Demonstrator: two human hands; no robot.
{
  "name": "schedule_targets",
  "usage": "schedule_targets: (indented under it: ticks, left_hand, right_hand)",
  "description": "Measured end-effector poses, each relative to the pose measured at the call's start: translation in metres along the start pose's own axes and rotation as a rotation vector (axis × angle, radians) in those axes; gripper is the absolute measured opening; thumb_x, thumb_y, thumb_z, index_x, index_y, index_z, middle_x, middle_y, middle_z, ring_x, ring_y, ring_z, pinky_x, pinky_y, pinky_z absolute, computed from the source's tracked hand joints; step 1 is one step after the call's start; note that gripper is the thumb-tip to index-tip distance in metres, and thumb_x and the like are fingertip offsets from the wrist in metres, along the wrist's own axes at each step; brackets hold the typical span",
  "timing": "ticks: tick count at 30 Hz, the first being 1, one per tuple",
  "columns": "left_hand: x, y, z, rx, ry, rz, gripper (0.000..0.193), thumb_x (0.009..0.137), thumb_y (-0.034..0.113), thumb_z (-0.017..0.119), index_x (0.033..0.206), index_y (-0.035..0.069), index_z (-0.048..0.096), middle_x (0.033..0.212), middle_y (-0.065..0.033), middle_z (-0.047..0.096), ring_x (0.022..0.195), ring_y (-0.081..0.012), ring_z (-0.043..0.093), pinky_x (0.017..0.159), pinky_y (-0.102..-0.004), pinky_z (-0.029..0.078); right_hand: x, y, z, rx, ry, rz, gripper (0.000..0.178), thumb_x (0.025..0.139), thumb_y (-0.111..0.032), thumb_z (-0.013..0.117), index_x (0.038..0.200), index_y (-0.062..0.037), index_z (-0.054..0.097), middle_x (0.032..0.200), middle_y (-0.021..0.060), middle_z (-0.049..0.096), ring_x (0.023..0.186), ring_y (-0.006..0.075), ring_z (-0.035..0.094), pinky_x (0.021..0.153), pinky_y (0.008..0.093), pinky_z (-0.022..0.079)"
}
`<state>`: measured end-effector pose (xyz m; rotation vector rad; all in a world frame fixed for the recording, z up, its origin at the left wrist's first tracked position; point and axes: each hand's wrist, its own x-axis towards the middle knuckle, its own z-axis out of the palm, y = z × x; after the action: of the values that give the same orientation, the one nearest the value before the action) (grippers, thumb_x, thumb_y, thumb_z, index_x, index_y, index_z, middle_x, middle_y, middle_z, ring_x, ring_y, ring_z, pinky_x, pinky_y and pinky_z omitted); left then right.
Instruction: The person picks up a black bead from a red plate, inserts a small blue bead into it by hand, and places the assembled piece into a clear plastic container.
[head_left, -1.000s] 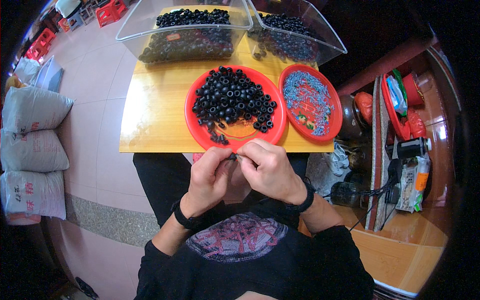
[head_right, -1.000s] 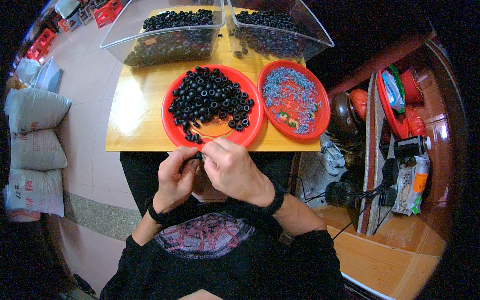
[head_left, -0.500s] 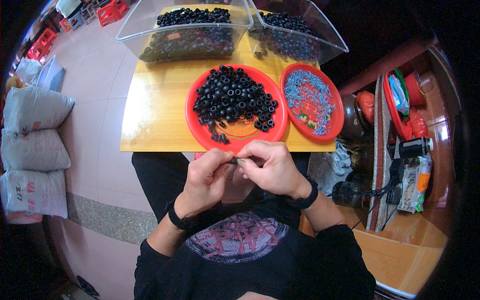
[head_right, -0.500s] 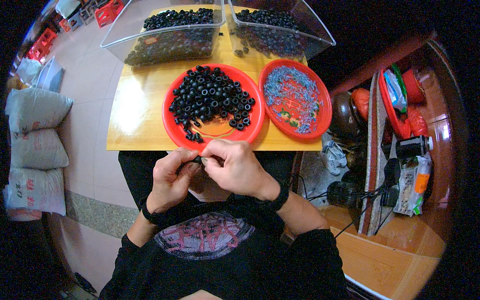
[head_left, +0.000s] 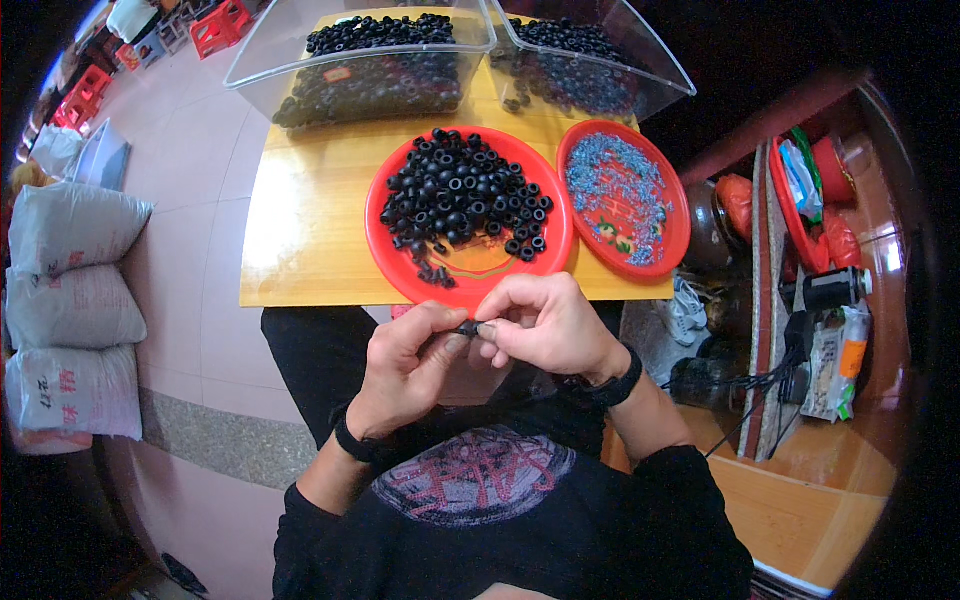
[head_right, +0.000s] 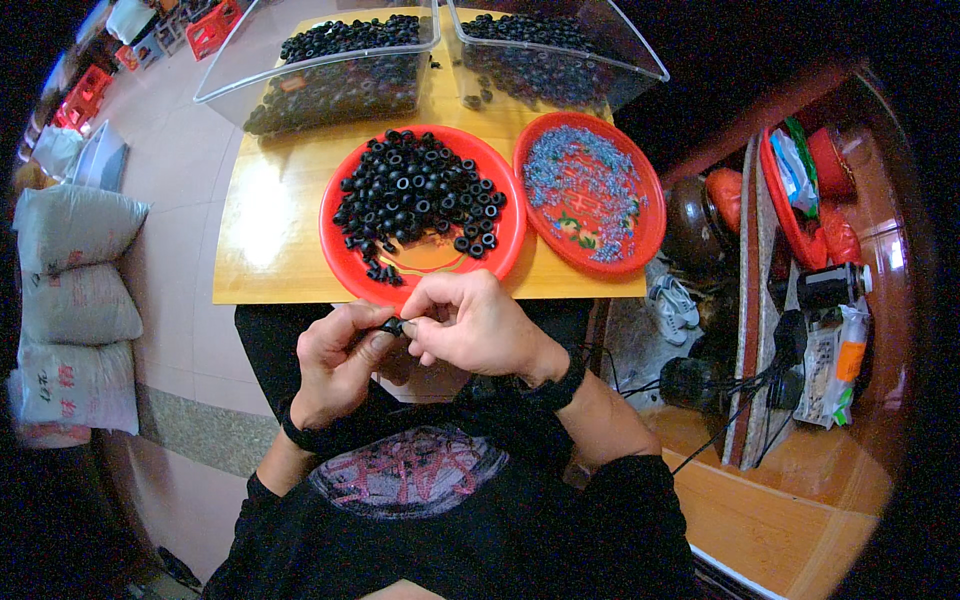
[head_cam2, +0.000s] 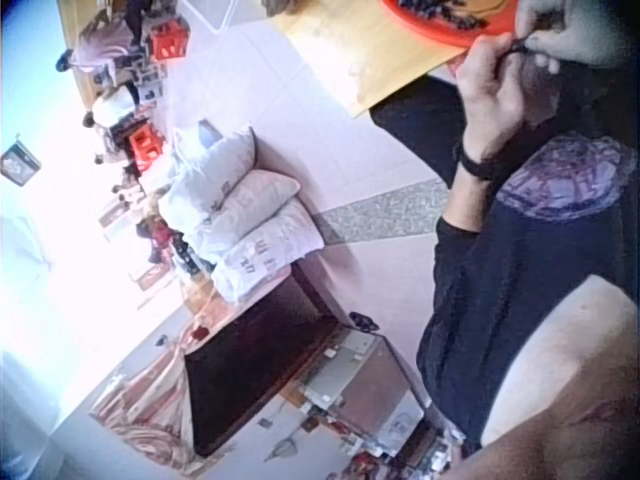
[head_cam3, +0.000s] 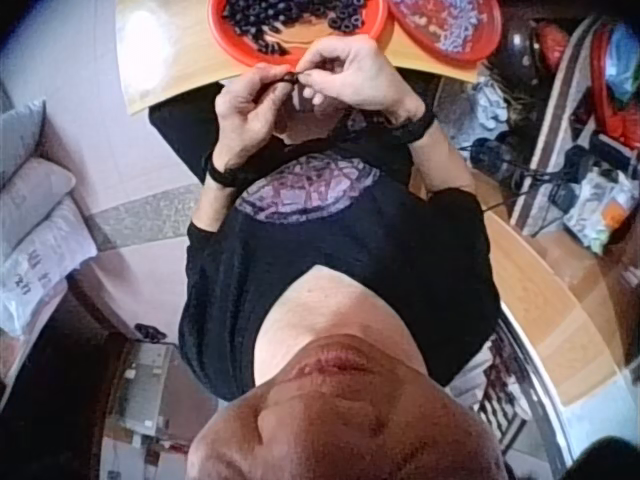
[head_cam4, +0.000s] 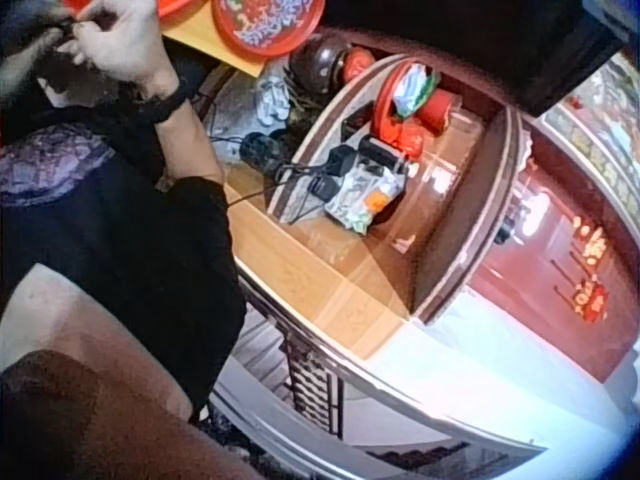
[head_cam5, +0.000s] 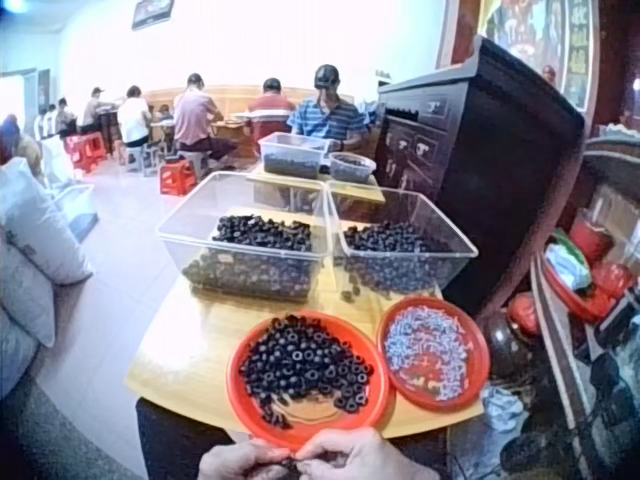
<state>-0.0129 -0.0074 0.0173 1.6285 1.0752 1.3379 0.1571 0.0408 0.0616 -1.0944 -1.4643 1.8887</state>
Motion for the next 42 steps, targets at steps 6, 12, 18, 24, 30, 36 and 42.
schedule_targets:
  ticks: [6, 12, 18, 24, 30, 36, 42]
  left_hand:
    - [0.002, -0.004, 0.001, 0.036, -0.066, -0.035, 0.017, 0.072, -0.009, 0.057, 0.089, -0.005, 0.056, 0.075, -0.0138, 0.059, 0.070, -0.0231, 0.061, 0.061, -0.0282, 0.046]
    - [0.004, -0.003, 0.002, 0.076, -0.028, -0.059, 0.018, 0.071, -0.010, 0.057, 0.088, -0.004, 0.056, 0.074, -0.0131, 0.059, 0.067, -0.0210, 0.061, 0.060, -0.0275, 0.046]
    - [-0.001, -0.005, 0.007, -0.035, 0.054, -0.176, 0.016, 0.078, -0.004, 0.057, 0.094, -0.003, 0.057, 0.075, -0.0069, 0.062, 0.068, -0.0128, 0.059, 0.062, -0.0240, 0.047]
    - [-0.002, -0.009, 0.006, -0.469, 0.064, -0.491, 0.016, 0.084, 0.006, 0.057, 0.098, -0.001, 0.058, 0.077, -0.0013, 0.060, 0.062, -0.0054, 0.053, 0.054, -0.0171, 0.042]
    - [-0.004, -0.013, 0.011, -0.653, 0.085, -0.425, 0.020, 0.085, 0.009, 0.058, 0.102, 0.000, 0.056, 0.078, -0.0014, 0.060, 0.065, -0.0048, 0.052, 0.054, -0.0161, 0.041]
    - [-0.003, -0.009, 0.013, -0.652, 0.125, -0.430, 0.018, 0.084, 0.007, 0.059, 0.100, -0.001, 0.055, 0.080, -0.0028, 0.060, 0.066, -0.0060, 0.053, 0.059, -0.0187, 0.043]
    - [-0.008, -0.012, 0.015, -0.453, 0.118, -0.397, 0.014, 0.082, -0.001, 0.057, 0.096, -0.002, 0.054, 0.079, -0.0028, 0.059, 0.068, -0.0062, 0.054, 0.060, -0.0193, 0.044]
  right_hand:
    - [0.001, 0.019, -0.001, -0.337, 0.090, -0.206, 0.007, 0.070, 0.002, 0.057, 0.077, 0.0026, 0.057, 0.065, 0.0116, 0.059, 0.059, 0.0182, 0.060, 0.054, 0.0335, 0.047]
    - [0.005, 0.017, 0.001, -0.675, 0.134, -0.605, 0.010, 0.069, 0.007, 0.054, 0.077, 0.0026, 0.058, 0.067, 0.0129, 0.060, 0.057, 0.0197, 0.062, 0.050, 0.0288, 0.047]
    - [0.009, 0.016, -0.001, -0.618, 0.096, -0.599, 0.011, 0.073, 0.007, 0.053, 0.083, 0.0029, 0.058, 0.070, 0.0105, 0.059, 0.060, 0.0151, 0.061, 0.052, 0.0264, 0.048]
    - [0.004, 0.013, 0.000, -0.420, 0.141, -0.393, 0.010, 0.078, 0.004, 0.053, 0.087, 0.0036, 0.058, 0.076, 0.0060, 0.058, 0.067, 0.0099, 0.060, 0.058, 0.0232, 0.050]
    - [0.000, 0.013, -0.001, -0.356, 0.198, -0.360, 0.008, 0.078, 0.003, 0.055, 0.086, 0.0038, 0.057, 0.075, 0.0045, 0.058, 0.066, 0.0089, 0.059, 0.056, 0.0228, 0.050]
    - [0.000, 0.014, -0.001, -0.654, 0.213, -0.615, 0.012, 0.073, 0.005, 0.057, 0.085, 0.0036, 0.056, 0.072, 0.0109, 0.058, 0.059, 0.0157, 0.059, 0.051, 0.0269, 0.046]
    - [-0.002, 0.017, 0.008, -0.848, 0.271, -0.819, 0.014, 0.067, 0.009, 0.055, 0.079, 0.0024, 0.054, 0.067, 0.0136, 0.053, 0.060, 0.0280, 0.056, 0.053, 0.0334, 0.045]
